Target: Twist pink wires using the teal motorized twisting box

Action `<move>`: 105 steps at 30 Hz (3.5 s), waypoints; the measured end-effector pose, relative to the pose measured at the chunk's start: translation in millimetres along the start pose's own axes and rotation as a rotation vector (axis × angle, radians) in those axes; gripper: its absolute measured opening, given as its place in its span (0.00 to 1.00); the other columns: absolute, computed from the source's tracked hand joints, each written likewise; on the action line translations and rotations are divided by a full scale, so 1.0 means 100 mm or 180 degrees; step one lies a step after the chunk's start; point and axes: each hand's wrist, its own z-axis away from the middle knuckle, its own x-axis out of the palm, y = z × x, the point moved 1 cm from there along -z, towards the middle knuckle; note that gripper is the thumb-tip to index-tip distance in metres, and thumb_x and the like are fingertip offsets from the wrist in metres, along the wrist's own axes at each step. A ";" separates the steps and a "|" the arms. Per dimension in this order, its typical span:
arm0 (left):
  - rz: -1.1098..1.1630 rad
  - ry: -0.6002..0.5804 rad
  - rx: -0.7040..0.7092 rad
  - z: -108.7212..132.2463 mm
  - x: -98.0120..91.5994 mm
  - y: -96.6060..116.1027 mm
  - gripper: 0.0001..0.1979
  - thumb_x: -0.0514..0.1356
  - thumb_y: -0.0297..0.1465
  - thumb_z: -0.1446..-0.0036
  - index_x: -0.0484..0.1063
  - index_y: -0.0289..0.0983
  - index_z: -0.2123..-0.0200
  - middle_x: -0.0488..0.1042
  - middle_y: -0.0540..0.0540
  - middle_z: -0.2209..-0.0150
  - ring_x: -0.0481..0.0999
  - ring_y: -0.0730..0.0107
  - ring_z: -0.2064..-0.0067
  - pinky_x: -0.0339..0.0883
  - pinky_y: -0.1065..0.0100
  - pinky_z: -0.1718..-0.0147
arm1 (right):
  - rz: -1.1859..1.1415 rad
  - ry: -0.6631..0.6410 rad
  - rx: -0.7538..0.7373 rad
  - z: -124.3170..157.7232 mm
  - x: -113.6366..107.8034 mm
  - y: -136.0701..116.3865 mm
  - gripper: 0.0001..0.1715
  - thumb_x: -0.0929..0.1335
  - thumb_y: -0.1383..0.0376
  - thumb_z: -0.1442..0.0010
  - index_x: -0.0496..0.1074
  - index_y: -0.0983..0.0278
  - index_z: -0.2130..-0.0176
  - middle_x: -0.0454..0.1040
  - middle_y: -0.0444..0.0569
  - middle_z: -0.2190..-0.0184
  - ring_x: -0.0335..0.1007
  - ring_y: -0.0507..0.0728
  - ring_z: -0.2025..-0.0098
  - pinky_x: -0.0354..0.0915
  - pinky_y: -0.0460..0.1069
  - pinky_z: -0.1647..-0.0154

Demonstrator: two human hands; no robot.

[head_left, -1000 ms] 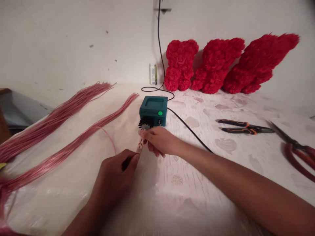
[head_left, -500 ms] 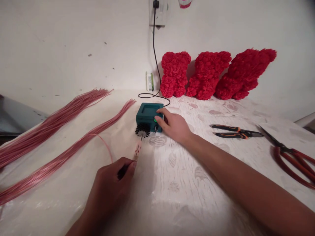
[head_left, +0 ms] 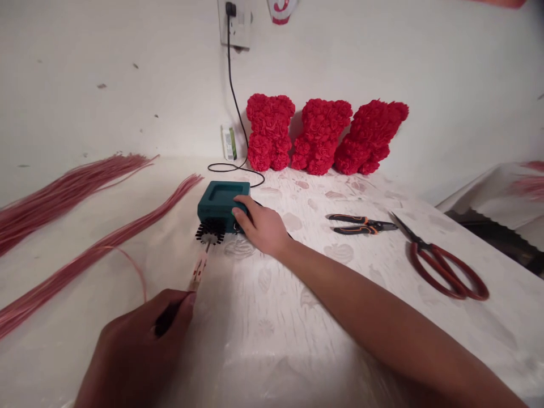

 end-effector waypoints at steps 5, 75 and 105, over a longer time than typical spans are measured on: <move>-0.0305 0.0161 0.0275 0.02 0.04 -0.04 0.10 0.59 0.40 0.40 0.81 0.49 0.68 0.80 0.59 0.74 0.78 0.69 0.74 0.65 0.73 0.74 | 0.0018 0.0012 0.0030 -0.01 0.00 -0.01 0.29 0.53 0.48 0.26 0.63 0.58 0.37 0.81 0.50 0.54 0.78 0.62 0.55 0.67 0.51 0.59; 0.0191 0.0026 0.1314 0.19 -0.07 -0.32 0.07 0.57 0.31 0.35 0.73 0.41 0.66 0.78 0.55 0.70 0.75 0.75 0.72 0.68 0.76 0.72 | 0.0057 0.0432 -0.0203 -0.01 0.09 0.10 0.29 0.55 0.48 0.29 0.68 0.61 0.42 0.80 0.49 0.68 0.74 0.62 0.68 0.63 0.52 0.68; 0.1045 -0.1129 0.1210 0.11 0.08 -0.48 0.20 0.44 0.37 0.32 0.73 0.40 0.64 0.79 0.44 0.66 0.78 0.54 0.62 0.68 0.54 0.59 | 0.0342 0.0294 0.0409 0.05 0.12 -0.14 0.32 0.53 0.49 0.28 0.65 0.62 0.37 0.77 0.50 0.69 0.74 0.61 0.68 0.65 0.52 0.62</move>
